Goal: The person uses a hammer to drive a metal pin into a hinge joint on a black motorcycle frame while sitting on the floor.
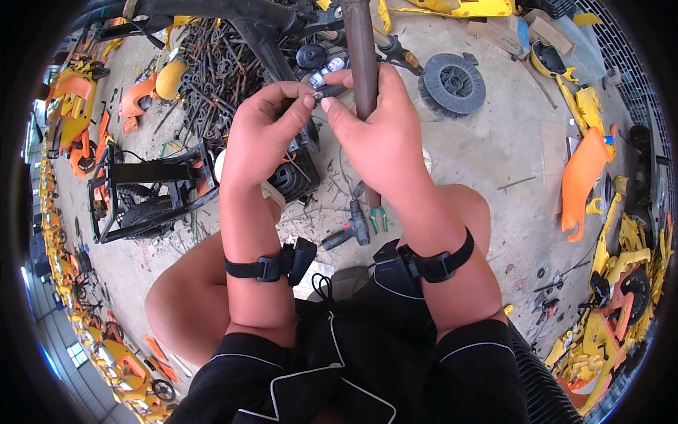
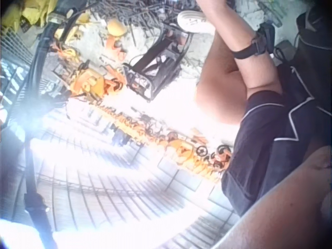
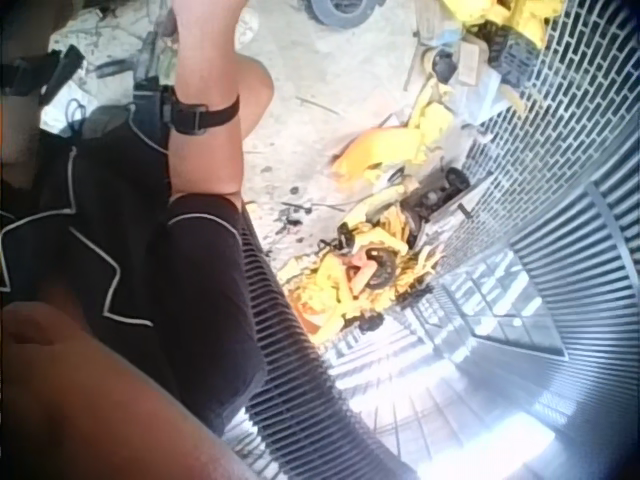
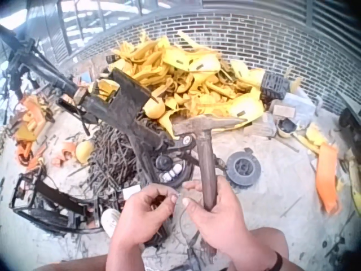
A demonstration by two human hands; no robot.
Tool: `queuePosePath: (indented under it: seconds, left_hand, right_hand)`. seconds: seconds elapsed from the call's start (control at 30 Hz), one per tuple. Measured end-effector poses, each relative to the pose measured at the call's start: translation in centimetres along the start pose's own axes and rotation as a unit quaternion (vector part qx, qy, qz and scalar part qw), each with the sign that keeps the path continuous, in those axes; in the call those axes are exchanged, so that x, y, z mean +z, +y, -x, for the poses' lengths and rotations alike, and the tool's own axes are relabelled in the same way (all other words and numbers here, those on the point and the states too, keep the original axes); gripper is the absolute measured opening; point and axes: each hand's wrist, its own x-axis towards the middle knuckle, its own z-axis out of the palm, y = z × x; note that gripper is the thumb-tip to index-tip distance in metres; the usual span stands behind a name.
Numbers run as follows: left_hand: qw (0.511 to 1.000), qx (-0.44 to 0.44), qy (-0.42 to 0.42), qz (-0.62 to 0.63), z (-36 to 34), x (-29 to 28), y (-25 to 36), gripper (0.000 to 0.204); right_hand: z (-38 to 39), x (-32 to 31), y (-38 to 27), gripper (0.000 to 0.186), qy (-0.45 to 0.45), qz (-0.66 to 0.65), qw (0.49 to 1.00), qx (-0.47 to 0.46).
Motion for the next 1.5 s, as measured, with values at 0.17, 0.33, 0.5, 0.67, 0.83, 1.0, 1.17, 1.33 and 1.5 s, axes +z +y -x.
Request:
queuePosePath:
  seconds: [0.17, 0.33, 0.5, 0.67, 0.83, 1.0, 1.17, 1.33, 1.5]
  left_hand:
    - [0.996, 0.064, 0.002, -0.069, 0.9, 1.2, 1.2, 0.015]
    - [0.979, 0.123, 0.044, -0.159, 1.3, 2.9, 1.8, 0.012]
    - [0.966, 0.163, 0.064, -0.189, 1.7, 3.7, 1.8, 0.015]
    - [0.962, 0.183, 0.071, -0.191, 2.0, 3.9, 1.5, 0.017]
    - [0.961, 0.200, 0.074, -0.178, 2.3, 4.1, 1.8, 0.015]
    - [0.956, 0.208, 0.083, -0.189, 2.3, 4.2, 1.7, 0.011]
    - [0.948, 0.216, 0.081, -0.219, 2.3, 4.3, 1.4, 0.009]
    - [0.940, 0.224, 0.106, -0.236, 2.3, 4.4, 1.1, 0.008]
    - [0.937, 0.214, 0.126, -0.245, 2.3, 4.5, 1.1, 0.007]
  right_hand:
    - [1.1, -0.5, -0.8, 0.026, 0.017, 0.048, 0.999, -0.003]
    - [1.9, -0.8, -0.8, 0.021, 0.066, 0.142, 0.987, -0.043]
    - [2.2, -1.3, 0.0, 0.020, 0.089, 0.136, 0.984, -0.072]
    - [2.3, -1.5, -0.2, 0.020, 0.092, 0.076, 0.992, -0.042]
    - [2.3, -1.9, 0.0, 0.021, 0.084, 0.080, 0.991, -0.063]
    - [2.5, -1.9, -0.3, 0.022, 0.075, 0.087, 0.992, -0.044]
    - [2.7, -2.0, -0.5, 0.022, 0.081, 0.091, 0.992, -0.039]
    - [2.9, -1.6, -0.2, 0.021, 0.086, 0.082, 0.992, -0.051]
    - [3.0, -1.5, -0.2, 0.020, 0.080, 0.062, 0.994, -0.032]
